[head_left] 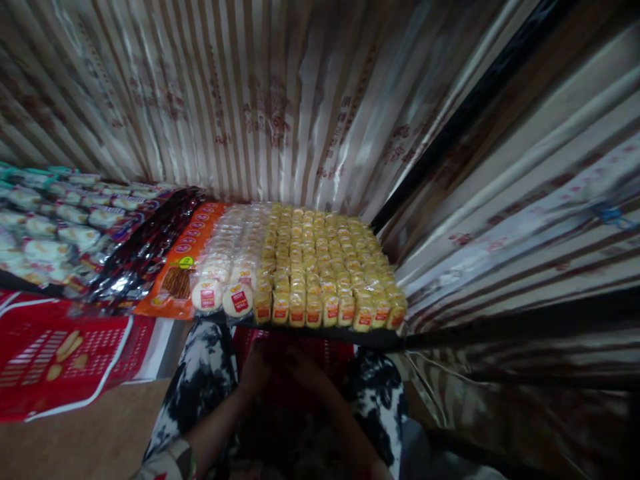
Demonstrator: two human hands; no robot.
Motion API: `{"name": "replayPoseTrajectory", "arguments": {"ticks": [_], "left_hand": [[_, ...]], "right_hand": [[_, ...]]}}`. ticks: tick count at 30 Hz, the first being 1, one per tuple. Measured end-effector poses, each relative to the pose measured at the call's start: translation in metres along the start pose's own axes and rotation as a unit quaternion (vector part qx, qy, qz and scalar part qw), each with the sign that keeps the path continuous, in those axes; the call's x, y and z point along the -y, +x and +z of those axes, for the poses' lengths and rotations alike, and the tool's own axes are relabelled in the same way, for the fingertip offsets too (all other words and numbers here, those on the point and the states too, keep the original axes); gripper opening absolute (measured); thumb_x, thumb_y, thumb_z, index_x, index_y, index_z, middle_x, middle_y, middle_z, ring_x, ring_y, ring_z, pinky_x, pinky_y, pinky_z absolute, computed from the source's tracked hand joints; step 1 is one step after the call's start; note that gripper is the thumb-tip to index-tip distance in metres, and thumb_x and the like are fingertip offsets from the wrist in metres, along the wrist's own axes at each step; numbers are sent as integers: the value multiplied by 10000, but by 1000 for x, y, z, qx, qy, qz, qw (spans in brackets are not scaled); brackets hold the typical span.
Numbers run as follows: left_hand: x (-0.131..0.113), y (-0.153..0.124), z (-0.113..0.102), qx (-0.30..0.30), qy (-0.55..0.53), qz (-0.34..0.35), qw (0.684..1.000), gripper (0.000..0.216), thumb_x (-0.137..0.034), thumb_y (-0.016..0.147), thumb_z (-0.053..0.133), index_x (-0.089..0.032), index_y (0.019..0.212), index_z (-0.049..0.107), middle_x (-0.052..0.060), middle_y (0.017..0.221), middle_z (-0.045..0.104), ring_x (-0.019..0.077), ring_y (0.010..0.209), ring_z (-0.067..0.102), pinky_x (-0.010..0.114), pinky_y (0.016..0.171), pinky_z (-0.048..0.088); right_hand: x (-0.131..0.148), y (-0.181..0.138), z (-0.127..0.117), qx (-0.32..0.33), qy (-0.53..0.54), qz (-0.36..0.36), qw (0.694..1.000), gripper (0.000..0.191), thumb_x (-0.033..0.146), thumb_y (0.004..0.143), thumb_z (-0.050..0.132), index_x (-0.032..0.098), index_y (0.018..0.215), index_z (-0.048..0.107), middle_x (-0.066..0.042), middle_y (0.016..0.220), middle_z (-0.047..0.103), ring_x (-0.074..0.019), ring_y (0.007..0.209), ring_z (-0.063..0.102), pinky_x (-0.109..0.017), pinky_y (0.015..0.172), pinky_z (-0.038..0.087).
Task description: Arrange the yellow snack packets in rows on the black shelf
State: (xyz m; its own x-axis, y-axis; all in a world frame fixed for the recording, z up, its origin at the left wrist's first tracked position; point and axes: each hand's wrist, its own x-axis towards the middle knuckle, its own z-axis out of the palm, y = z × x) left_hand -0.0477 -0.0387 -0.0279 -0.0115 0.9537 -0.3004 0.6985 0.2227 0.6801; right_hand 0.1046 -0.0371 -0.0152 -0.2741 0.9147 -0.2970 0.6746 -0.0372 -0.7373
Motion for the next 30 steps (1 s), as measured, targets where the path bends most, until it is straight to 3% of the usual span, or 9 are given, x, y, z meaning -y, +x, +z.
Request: {"name": "replayPoseTrajectory", "arguments": {"ticks": [3,6,11,14,18,23,26,30], "left_hand": [[6,-7,-8,25,-24,28,999,545,2,650,407,-93,1167,553,157,1275,516,217,1194,476,344,1018,358],[7,-17,-17,83,-87,77,990,522,-42,647,432,-153,1134,582,89,1204,583,184,1130,521,321,1007,371],[8,-30,-26,105,-206,70,970,418,-110,662,486,-128,1065,593,80,1064,646,193,993,582,332,917,429],[10,-33,-26,113,-286,46,951,327,-186,676,535,-122,990,602,65,931,670,195,864,607,311,793,472],[10,-37,-26,95,-351,42,931,297,-312,687,575,-137,925,600,14,769,652,167,701,592,281,667,465],[3,-45,-34,99,-379,59,918,320,-366,709,560,-146,939,598,25,812,663,176,753,606,285,684,481],[-3,-49,-44,74,-337,84,935,334,-338,724,537,-150,994,595,59,947,666,198,867,613,324,787,486],[-14,-51,-60,-32,-226,110,967,371,-275,702,565,-164,1056,588,89,1090,624,221,1025,568,363,912,439]], "right_hand": [[6,-17,-11,54,70,-14,996,94,170,819,473,183,818,567,17,787,623,-119,740,571,-233,680,452],[18,-32,-24,85,133,-22,987,84,201,802,469,188,836,544,25,786,603,-116,725,558,-227,664,446],[33,-41,-34,31,205,-12,978,210,297,763,543,205,951,528,-6,888,624,-150,796,592,-256,670,474],[37,-40,-30,2,299,-6,954,341,378,715,607,218,999,505,-33,949,638,-173,823,615,-278,662,490],[44,-41,-19,-30,365,-14,930,385,374,642,678,215,949,510,-30,868,673,-190,815,640,-312,727,490],[60,-46,-4,-102,346,-42,932,252,326,697,612,213,904,523,-33,872,680,-189,842,639,-314,768,484],[69,-49,-2,-135,315,-44,938,242,323,728,569,208,936,522,-18,835,667,-175,801,633,-291,732,489],[84,-50,-11,-163,232,-27,959,281,327,752,543,204,1005,538,13,751,633,-153,702,612,-257,650,489]]}}
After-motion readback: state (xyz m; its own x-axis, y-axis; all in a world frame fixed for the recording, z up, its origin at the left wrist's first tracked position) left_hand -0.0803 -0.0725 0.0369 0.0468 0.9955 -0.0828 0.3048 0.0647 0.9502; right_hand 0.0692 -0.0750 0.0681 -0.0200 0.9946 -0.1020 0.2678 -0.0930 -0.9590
